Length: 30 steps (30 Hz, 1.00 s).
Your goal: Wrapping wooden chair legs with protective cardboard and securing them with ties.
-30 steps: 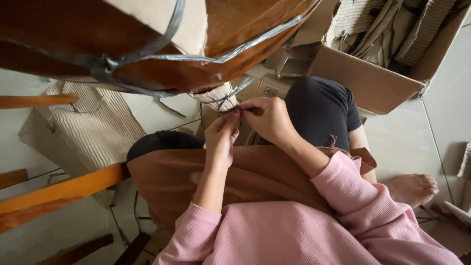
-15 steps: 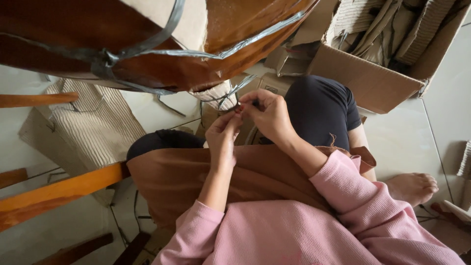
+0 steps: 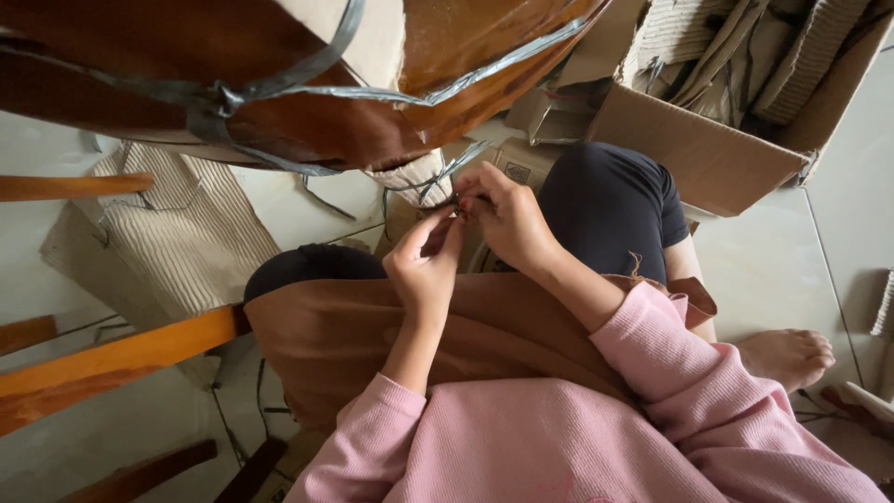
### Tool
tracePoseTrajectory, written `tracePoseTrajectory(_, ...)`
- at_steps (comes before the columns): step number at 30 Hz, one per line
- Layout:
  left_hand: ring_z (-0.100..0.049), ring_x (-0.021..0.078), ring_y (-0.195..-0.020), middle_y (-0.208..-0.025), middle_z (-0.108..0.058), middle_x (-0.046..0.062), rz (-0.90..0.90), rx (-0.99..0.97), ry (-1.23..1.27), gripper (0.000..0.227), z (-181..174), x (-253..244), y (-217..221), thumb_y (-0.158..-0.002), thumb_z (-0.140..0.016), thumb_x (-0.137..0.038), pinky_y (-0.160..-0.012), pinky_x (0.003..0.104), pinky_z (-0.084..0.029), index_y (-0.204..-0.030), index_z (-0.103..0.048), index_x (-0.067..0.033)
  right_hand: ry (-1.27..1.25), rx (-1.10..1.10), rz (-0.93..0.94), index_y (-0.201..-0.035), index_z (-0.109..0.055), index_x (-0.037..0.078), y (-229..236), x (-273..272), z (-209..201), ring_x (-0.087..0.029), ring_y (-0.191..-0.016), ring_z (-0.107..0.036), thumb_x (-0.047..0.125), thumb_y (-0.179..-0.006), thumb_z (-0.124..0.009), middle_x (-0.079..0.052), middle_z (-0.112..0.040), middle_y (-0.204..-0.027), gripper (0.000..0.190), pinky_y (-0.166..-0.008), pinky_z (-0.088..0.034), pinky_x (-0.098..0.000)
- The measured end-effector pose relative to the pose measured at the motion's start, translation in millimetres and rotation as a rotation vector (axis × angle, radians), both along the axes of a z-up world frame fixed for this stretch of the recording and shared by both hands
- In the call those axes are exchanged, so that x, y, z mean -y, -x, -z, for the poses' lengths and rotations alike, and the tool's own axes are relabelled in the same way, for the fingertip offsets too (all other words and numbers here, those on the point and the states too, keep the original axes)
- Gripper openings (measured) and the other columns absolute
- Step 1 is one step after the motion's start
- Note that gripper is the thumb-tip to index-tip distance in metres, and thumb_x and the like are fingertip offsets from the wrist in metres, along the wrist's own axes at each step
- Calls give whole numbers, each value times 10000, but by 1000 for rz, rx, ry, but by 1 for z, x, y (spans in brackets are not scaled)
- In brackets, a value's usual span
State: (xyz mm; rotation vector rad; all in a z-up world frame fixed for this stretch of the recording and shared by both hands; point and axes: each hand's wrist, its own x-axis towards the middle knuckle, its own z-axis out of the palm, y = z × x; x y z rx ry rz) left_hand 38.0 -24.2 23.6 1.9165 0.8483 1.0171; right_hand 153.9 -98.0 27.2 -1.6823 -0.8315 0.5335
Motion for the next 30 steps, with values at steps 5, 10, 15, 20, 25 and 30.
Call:
tracePoseTrajectory(5,-765,181,-717,-756,-772,-5,56,-87,-104,213,-15,-9,2,-761,-889,-89,-650,290,-610,-910,-821,-225,17,67,-32,-1126,-630,133,-3,1,-2,-194,-849,-733,40,-982,-654,-40,-771,-883,173,-859,-579,-381)
tracePoseTrajectory(10,-750,236,-742,-788,-730,-17,117,-277,-220,116,-8,-16,8,-839,-824,-206,-652,360,-596,-932,-765,-244,-22,108,-50,-1082,-637,129,-3,1,-10,-227,-836,-745,-10,-963,-649,-48,-781,-876,184,-845,-580,-395)
tracePoseTrajectory(15,-729,287,-825,-871,-661,-6,197,-356,-167,55,-5,-15,12,-965,-681,-258,-700,397,-582,-999,-656,-224,-2,148,-18,-1085,-651,153,-4,5,-6,-232,-868,-759,-24,-914,-678,-17,-786,-882,247,-833,-582,-396)
tracePoseTrajectory(20,-707,345,-844,-899,-624,28,199,-337,-136,50,-2,-16,13,-986,-619,-222,-726,445,-575,-1030,-596,-211,46,239,18,-988,-667,158,-16,-2,-6,-253,-771,-740,9,-927,-645,7,-762,-791,163,-787,-576,-389)
tracePoseTrajectory(25,-703,343,-845,-890,-617,33,197,-300,-157,58,3,-16,14,-988,-609,-200,-736,444,-578,-1036,-576,-198,44,351,27,-914,-661,117,-29,-13,18,-305,-766,-736,45,-947,-687,-26,-752,-773,84,-790,-553,-414)
tracePoseTrajectory(30,-698,317,-848,-889,-617,31,187,-258,-198,42,3,-13,11,-1011,-587,-194,-738,415,-581,-1042,-566,-173,-53,346,15,-815,-701,145,-33,-23,7,-352,-726,-721,82,-947,-696,-37,-744,-739,146,-727,-562,-436)
